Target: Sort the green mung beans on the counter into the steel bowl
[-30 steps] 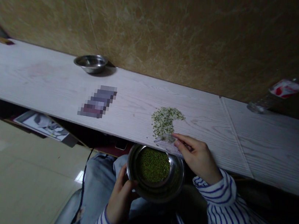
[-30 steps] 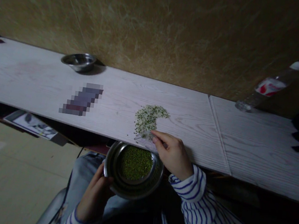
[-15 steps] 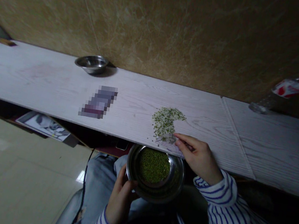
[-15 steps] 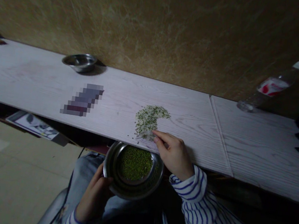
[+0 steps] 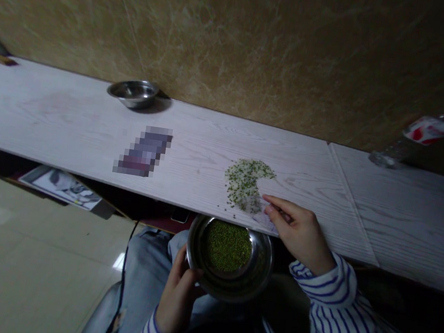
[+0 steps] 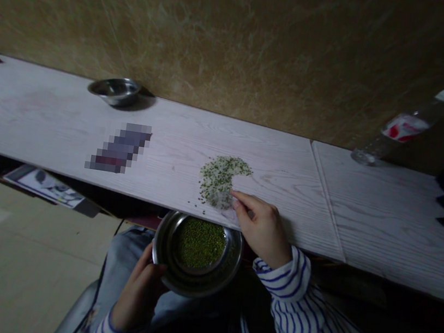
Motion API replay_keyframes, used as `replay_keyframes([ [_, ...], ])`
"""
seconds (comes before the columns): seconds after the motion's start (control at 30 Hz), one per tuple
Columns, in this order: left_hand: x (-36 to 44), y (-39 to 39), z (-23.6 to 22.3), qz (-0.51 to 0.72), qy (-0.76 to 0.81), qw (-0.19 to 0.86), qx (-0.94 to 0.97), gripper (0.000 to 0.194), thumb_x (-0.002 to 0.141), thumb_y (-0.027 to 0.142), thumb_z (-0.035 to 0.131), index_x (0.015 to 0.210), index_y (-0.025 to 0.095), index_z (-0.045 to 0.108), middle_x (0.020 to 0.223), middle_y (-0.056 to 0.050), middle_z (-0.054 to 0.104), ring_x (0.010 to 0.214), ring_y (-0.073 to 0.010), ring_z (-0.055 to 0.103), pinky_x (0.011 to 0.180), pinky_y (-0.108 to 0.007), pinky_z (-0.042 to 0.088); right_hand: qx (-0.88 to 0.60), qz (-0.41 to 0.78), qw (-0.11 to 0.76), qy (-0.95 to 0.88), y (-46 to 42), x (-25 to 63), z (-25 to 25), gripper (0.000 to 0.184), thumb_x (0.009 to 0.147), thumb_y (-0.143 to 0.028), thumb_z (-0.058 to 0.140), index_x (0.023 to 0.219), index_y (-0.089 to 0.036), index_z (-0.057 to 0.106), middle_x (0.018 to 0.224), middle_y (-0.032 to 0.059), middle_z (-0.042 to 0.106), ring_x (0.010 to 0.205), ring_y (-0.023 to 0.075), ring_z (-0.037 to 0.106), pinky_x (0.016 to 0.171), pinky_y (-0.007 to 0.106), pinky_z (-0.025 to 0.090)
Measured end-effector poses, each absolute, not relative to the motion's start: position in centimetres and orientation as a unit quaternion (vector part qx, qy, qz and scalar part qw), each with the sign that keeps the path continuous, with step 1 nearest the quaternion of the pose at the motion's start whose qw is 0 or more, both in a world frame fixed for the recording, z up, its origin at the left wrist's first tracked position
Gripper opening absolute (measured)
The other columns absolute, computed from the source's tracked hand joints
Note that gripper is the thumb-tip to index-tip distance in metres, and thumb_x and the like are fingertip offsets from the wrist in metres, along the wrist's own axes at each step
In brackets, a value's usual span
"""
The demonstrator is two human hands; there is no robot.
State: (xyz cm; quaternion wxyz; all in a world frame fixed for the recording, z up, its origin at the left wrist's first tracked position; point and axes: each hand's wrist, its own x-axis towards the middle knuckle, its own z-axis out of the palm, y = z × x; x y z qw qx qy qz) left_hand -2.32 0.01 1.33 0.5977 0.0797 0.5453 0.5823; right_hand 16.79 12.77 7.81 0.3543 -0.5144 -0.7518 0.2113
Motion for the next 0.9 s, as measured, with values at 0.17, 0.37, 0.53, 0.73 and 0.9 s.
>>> replay_keyframes([
  [0.17,-2.46,-0.03,1.47,0.586,0.546,0.595,0.073,0.067,0.062,0.025,0.063,0.128,0.024,0.049,0.116,-0.01,0.059,0.087,-0.0241,0.057,0.058,-0.032,0.051,-0.505,0.209,0.356,-0.758,12.87,16.1,7.92,0.027,0.088,-0.024,0.056,0.11,-0.019,0.072,0.107,0.006,0.074,0.097,0.0201,0.07,0.088,0.034,0.056],
  [0.37,-2.49,-0.04,1.35,0.581,0.535,0.607,0.082,0.065,0.065,0.024,0.062,0.129,0.025,0.047,0.115,-0.009,0.058,0.088,-0.0236,0.055,0.058,-0.031,0.051,-0.495,0.225,0.351,-0.762,12.85,16.34,7.87,0.026,0.088,-0.026,0.057,0.109,-0.021,0.072,0.106,0.0056,0.075,0.094,0.0198,0.07,0.084,0.034,0.058],
  [0.53,-2.41,-0.04,1.26,0.58,0.539,0.604,0.087,0.067,0.064,0.026,0.062,0.129,0.025,0.048,0.117,-0.01,0.058,0.095,-0.0269,0.056,0.06,-0.033,0.051,-0.496,0.223,0.353,-0.761,12.9,16.03,7.71,0.027,0.088,-0.026,0.056,0.11,-0.021,0.072,0.106,0.0055,0.075,0.095,0.0195,0.07,0.086,0.034,0.057],
  [0.73,-2.33,0.03,1.47,0.584,0.543,0.598,0.081,0.068,0.063,0.027,0.063,0.13,0.024,0.048,0.114,-0.01,0.06,0.09,-0.0258,0.057,0.061,-0.034,0.051,-0.496,0.214,0.356,-0.763,12.87,15.83,7.85,0.027,0.089,-0.025,0.055,0.11,-0.021,0.071,0.109,0.0055,0.074,0.099,0.0201,0.069,0.089,0.035,0.056],
  [0.9,-2.18,0.11,1.81,0.582,0.541,0.601,0.084,0.067,0.063,0.026,0.062,0.129,0.024,0.049,0.109,-0.008,0.062,0.089,-0.0255,0.057,0.061,-0.034,0.05,-0.51,0.196,0.365,-0.754,13.01,16.19,7.81,0.028,0.088,-0.028,0.056,0.11,-0.023,0.072,0.107,0.0057,0.074,0.095,0.021,0.071,0.086,0.035,0.057],
])
